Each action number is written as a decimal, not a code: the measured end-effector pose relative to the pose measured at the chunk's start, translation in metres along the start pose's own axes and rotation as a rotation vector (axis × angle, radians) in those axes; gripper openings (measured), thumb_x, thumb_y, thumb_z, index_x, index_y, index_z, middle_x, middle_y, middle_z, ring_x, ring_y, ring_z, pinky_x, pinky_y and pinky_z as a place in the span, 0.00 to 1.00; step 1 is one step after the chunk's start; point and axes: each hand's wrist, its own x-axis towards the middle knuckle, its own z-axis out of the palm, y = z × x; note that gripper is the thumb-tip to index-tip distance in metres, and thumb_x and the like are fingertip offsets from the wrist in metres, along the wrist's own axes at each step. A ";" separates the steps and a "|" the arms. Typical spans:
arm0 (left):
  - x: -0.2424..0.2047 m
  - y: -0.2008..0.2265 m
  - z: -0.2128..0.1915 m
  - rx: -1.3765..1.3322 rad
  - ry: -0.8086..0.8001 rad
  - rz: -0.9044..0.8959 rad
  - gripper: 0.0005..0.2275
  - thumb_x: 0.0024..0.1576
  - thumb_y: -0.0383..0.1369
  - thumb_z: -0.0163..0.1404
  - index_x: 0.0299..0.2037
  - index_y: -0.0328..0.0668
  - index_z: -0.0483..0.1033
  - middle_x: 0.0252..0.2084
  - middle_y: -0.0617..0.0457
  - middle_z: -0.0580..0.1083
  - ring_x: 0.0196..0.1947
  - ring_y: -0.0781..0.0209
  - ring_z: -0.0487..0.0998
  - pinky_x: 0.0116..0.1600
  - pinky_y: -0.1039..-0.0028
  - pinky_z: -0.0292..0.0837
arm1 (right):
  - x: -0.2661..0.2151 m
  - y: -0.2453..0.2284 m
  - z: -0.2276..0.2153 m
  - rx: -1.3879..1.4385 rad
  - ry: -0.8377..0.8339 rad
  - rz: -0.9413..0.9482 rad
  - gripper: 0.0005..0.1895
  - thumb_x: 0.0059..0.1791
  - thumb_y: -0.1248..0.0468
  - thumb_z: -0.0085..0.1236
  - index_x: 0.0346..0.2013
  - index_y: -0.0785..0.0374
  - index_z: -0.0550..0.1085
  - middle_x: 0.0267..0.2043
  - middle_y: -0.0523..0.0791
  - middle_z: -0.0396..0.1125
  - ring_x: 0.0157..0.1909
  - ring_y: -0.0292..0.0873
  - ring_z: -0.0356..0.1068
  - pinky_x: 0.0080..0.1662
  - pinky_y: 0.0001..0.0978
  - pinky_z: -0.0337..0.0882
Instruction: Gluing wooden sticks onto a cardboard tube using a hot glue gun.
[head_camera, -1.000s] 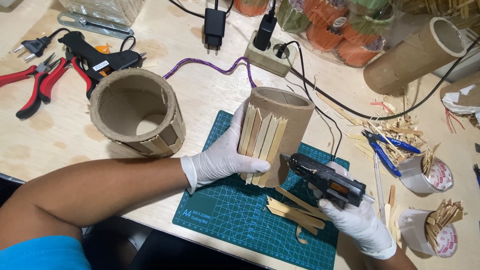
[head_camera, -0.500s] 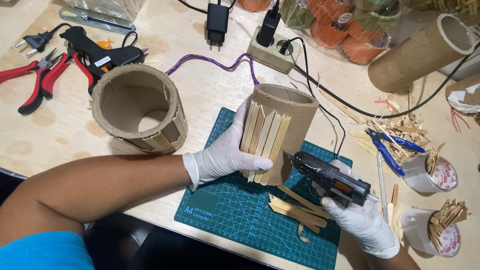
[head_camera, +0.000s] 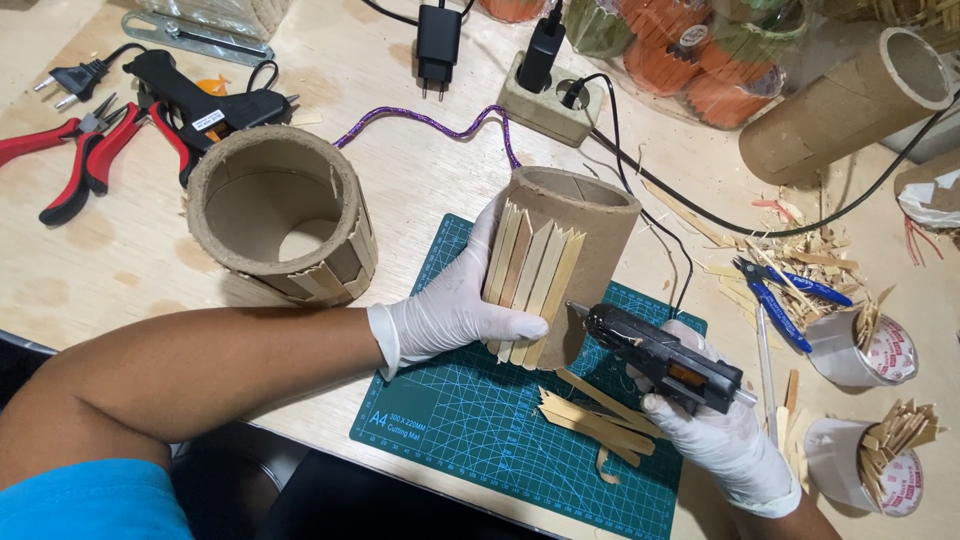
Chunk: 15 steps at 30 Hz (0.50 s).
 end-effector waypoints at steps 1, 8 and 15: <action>0.000 0.000 0.000 -0.004 -0.006 -0.006 0.57 0.38 0.40 0.63 0.74 0.54 0.30 0.66 0.44 0.60 0.65 0.49 0.67 0.65 0.55 0.73 | 0.001 -0.002 0.000 0.002 -0.026 0.001 0.42 0.38 0.65 0.67 0.66 0.60 0.62 0.54 0.53 0.75 0.56 0.49 0.78 0.60 0.42 0.76; 0.000 0.001 0.000 -0.011 -0.007 -0.019 0.57 0.38 0.41 0.63 0.74 0.55 0.30 0.65 0.44 0.61 0.64 0.48 0.68 0.63 0.54 0.74 | 0.006 -0.024 0.007 -0.156 -0.100 -0.126 0.27 0.40 0.56 0.69 0.50 0.58 0.70 0.40 0.46 0.75 0.44 0.41 0.78 0.49 0.32 0.80; 0.000 -0.002 0.001 -0.003 -0.015 0.035 0.57 0.39 0.43 0.64 0.74 0.54 0.30 0.69 0.44 0.58 0.67 0.49 0.64 0.68 0.53 0.69 | -0.002 -0.040 0.008 -0.314 -0.108 -0.191 0.11 0.41 0.60 0.68 0.33 0.57 0.75 0.29 0.41 0.74 0.27 0.38 0.73 0.33 0.26 0.76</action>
